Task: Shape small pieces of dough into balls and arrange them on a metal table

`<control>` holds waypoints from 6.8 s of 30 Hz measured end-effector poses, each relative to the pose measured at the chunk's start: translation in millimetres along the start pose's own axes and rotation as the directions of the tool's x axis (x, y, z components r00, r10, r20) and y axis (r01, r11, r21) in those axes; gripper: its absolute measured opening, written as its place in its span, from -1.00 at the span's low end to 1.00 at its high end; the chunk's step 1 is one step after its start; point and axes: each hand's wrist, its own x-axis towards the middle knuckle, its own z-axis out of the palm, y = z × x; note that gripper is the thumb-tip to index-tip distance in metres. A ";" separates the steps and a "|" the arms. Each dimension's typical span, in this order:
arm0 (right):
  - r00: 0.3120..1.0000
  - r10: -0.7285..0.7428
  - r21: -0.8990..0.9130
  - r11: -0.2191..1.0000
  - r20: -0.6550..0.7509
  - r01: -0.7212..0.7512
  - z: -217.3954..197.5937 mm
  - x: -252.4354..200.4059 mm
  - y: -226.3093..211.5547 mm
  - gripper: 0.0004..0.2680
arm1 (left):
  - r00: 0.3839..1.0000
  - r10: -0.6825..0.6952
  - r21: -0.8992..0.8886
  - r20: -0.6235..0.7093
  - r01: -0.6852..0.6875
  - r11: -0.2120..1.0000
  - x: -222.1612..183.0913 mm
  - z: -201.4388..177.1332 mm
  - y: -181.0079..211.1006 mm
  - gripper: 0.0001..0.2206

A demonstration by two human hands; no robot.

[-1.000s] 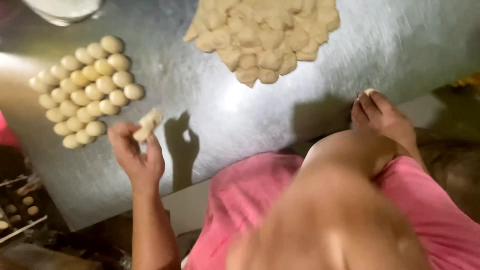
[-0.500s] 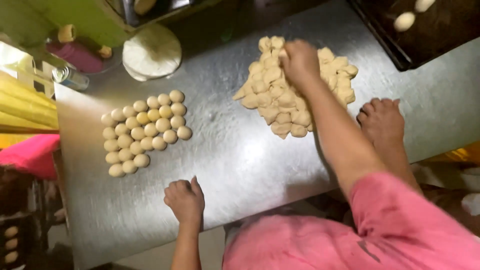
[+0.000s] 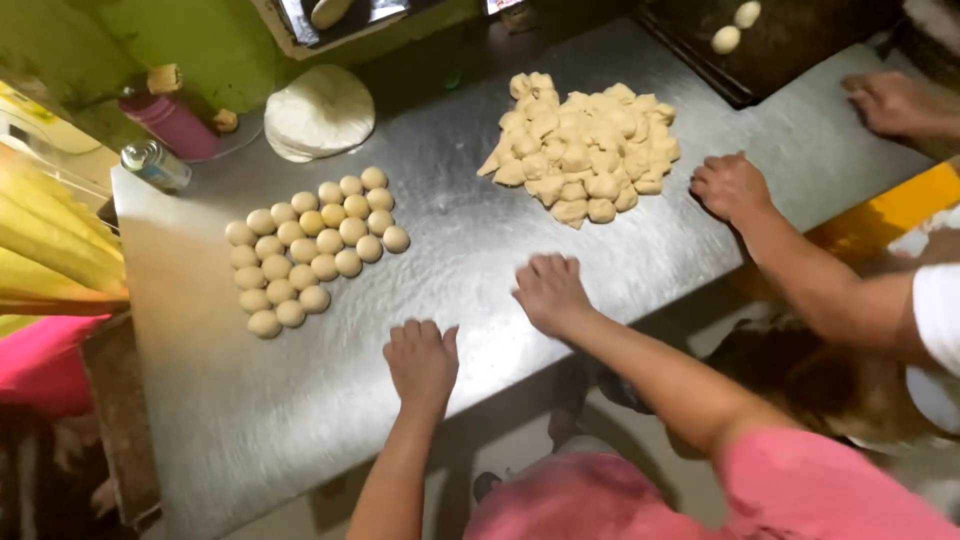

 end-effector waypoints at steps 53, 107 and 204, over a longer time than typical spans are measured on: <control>0.993 0.054 0.115 0.991 0.106 -0.066 16.8 -58.7 25.0 -0.81 | 0.988 -0.095 0.032 0.121 0.092 0.995 -88.9 10.0 -37.0 -0.84; 0.980 0.124 0.226 0.970 -0.157 -0.087 60.5 49.5 40.8 -0.73 | 0.945 -0.326 0.000 0.011 0.326 0.945 27.5 12.0 -41.8 -0.75; 0.870 0.014 0.746 -0.523 0.492 -0.413 9.3 -79.0 162.4 -0.68 | 0.889 0.116 -0.632 0.443 0.218 0.744 391.7 106.1 182.0 -0.71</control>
